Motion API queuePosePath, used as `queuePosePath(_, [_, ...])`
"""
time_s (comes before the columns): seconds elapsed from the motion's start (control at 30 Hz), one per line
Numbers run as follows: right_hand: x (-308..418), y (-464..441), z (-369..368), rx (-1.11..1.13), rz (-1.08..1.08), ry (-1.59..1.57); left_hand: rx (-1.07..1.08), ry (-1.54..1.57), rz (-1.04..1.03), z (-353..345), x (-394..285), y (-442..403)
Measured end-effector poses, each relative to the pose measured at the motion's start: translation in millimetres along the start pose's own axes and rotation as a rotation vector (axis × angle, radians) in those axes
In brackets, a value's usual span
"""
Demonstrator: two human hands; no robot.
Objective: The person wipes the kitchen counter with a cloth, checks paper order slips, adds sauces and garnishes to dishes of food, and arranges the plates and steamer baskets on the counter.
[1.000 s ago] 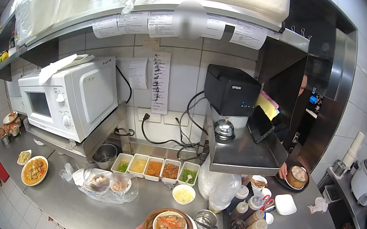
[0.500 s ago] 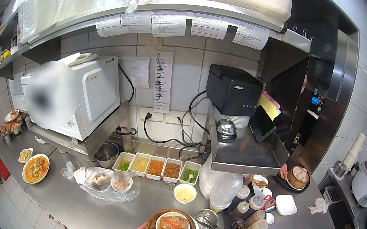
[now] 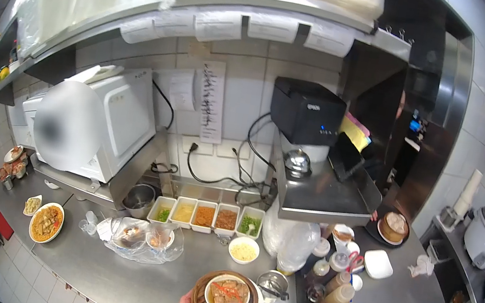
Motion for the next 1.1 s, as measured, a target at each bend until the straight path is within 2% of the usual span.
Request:
queuePosePath(0.1, [14.0, 5.4, 7.3, -0.078, 0.034, 0.025, 0.063, -0.003, 0.024, -10.6, -0.6, 2.2])
queuePosePath(0.13, [-6.4, -0.2, 3.3, -0.117, 0.088, 0.129, 0.098, -0.431, -0.135, 12.3, -6.4, -6.7])
queuePosePath(0.17, [11.0, 1.9, 8.5, -0.066, 0.019, 0.138, 0.172, -0.860, -0.278, 31.5, -10.4, -9.2])
queuePosePath(0.2, [28.1, 5.2, 13.5, -0.049, -0.032, 0.083, 0.107, -0.440, -0.135, 29.1, -8.2, -3.8])
queuePosePath(0.23, [-1.2, 0.9, 7.3, -0.059, 0.025, 0.166, 0.000, -0.024, -0.003, 26.3, -4.1, -2.5])
queuePosePath(0.27, [9.4, 4.5, 11.0, 0.002, -0.082, 0.018, -0.030, -0.044, 0.075, 33.6, -3.6, -0.5])
queuePosePath(0.37, [6.1, 5.9, 9.8, 0.008, -0.210, -0.137, -0.083, 0.028, 0.130, 44.6, 0.6, 0.5])
queuePosePath(0.43, [10.6, 5.8, 8.1, 0.012, -0.260, -0.259, -0.079, -0.097, -0.027, 29.2, -1.1, 1.4])
queuePosePath(0.53, [11.8, 6.8, 8.1, 0.032, -0.323, -0.348, -0.110, -0.149, -0.056, 25.7, 1.2, 3.8])
queuePosePath(0.57, [12.8, 7.4, 8.9, 0.053, -0.339, -0.378, -0.027, -0.115, -0.016, 22.9, 2.3, 4.5])
queuePosePath(0.67, [39.4, 13.7, 12.3, 0.121, -0.398, -0.498, -0.115, -0.004, 0.017, 33.7, 2.9, -2.6])
queuePosePath(0.7, [52.0, 19.3, 12.2, 0.184, -0.387, -0.542, -0.101, -0.128, -0.025, 21.9, 1.9, 1.4])
queuePosePath(0.73, [68.5, 25.8, 10.8, 0.249, -0.372, -0.558, -0.094, -0.253, -0.067, 9.7, 2.9, 2.8])
queuePosePath(0.83, [106.5, 53.0, -2.5, 0.475, -0.263, -0.577, -0.140, -0.124, -0.054, -5.8, 3.1, 2.4])
queuePosePath(0.9, [127.3, 72.5, -12.9, 0.600, -0.189, -0.533, -0.029, 0.040, 0.062, -9.8, 5.9, -0.4])
queuePosePath(1.03, [143.9, 94.2, -32.8, 0.663, -0.030, -0.560, 0.055, 0.048, 0.075, -4.2, 5.8, -3.8])
queuePosePath(1.1, [163.0, 95.8, -28.3, 0.583, 0.419, -0.222, 0.042, 0.083, 0.086, -5.1, 5.6, -1.5])
Point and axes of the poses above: each hand's wrist, its own y-axis away from the middle knuckle, its own z-axis out of the back of the hand, x = y × z, the point moved 3 cm from there along -y, towards the middle knuckle, and after that the axes turned 11 degrees about y, right-handed, at the moved point
